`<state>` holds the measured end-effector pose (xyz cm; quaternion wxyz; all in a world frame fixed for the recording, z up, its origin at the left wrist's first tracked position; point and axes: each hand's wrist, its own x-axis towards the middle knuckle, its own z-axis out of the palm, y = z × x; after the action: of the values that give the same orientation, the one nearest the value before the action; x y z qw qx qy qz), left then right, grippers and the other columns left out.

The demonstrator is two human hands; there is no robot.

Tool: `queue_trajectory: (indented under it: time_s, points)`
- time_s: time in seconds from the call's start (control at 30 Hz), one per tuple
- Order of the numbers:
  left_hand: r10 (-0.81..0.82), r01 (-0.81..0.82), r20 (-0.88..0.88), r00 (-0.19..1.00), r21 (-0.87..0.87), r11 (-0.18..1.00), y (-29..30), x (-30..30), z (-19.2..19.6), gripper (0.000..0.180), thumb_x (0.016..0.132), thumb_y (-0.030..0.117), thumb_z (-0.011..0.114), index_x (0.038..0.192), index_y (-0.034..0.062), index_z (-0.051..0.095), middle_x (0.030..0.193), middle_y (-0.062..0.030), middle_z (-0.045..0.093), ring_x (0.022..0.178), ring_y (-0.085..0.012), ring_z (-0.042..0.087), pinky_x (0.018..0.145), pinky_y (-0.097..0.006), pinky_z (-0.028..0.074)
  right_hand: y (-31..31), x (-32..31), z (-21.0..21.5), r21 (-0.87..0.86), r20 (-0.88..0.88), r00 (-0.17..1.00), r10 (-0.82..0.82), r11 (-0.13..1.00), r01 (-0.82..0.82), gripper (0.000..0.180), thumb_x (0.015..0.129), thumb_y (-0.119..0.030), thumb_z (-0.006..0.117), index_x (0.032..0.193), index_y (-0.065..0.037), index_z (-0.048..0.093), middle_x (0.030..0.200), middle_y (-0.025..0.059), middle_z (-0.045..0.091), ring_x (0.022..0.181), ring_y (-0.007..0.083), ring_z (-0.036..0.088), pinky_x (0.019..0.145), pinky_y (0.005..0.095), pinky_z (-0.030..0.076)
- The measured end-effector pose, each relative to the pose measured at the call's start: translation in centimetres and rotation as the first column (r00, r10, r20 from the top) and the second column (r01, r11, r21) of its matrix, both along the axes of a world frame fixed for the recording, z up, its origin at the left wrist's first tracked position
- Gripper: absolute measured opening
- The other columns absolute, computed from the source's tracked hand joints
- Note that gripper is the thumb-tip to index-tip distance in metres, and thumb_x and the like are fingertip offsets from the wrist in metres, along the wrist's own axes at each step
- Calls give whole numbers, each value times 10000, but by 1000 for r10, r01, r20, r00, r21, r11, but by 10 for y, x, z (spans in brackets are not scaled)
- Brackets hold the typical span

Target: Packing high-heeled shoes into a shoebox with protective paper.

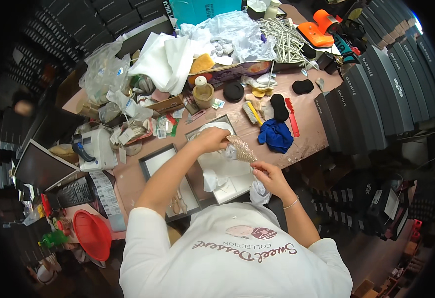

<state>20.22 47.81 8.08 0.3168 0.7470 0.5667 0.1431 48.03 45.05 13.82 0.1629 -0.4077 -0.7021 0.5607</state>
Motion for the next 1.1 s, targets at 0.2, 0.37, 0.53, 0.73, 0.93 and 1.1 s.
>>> queue_trajectory:
  time_s: [0.2, 0.37, 0.53, 0.73, 0.93, 1.1]
  points:
    - [312, -224, 345, 885, -271, 936, -32, 14, 51, 649, 750, 170, 630, 1332, 28, 381, 991, -113, 615, 832, -195, 585, 734, -327, 481, 14, -57, 16, 573, 70, 997, -42, 820, -6, 357, 818, -197, 652, 1128, -57, 542, 873, 154, 608, 683, 337, 596, 611, 424, 475]
    - [741, -262, 652, 158, -696, 668, -92, 59, 28, 745, 791, 61, 587, 1413, 16, 179, 973, -123, 574, 804, -151, 594, 657, -272, 511, 25, -79, -25, 586, 246, 967, 64, 785, -201, 201, 791, -157, 626, 954, -51, 573, 858, 177, 619, 741, 370, 615, 638, 455, 485]
    - [830, -453, 558, -6, -741, 495, -130, 74, -19, 737, 807, 12, 520, 1440, 37, 144, 1001, -143, 564, 800, -174, 601, 666, -294, 520, 42, -36, -32, -162, -307, 951, 29, 983, -82, 133, 817, -82, 589, 926, -20, 632, 813, 120, 660, 716, 264, 643, 604, 334, 504]
    - [672, -786, 472, 571, 77, 614, -141, 87, -19, 793, 853, 246, 655, 1443, 18, 176, 1375, -190, 327, 1175, -234, 458, 958, -322, 410, 65, -26, -8, -684, -474, 819, -324, 721, -111, 212, 845, -87, 613, 1046, -21, 606, 860, 37, 643, 667, 105, 594, 582, 244, 483]
    - [582, -636, 813, -27, -463, 617, -101, 103, 50, 544, 896, 160, 606, 1361, 22, 359, 1162, -111, 550, 1011, -175, 564, 871, -294, 474, 63, -52, -1, -313, -461, 838, 292, 830, -461, 191, 847, -95, 635, 1027, -41, 602, 847, -13, 605, 731, 62, 552, 652, 218, 453]
    - [298, -565, 756, -582, -640, 521, -102, 120, 32, 344, 937, 103, 518, 1270, 28, 480, 1036, -85, 613, 995, -185, 596, 894, -320, 496, 99, -39, -17, -593, -460, 885, 66, 719, -362, 173, 859, -94, 626, 1017, -38, 583, 840, -11, 597, 690, 69, 567, 603, 216, 463]
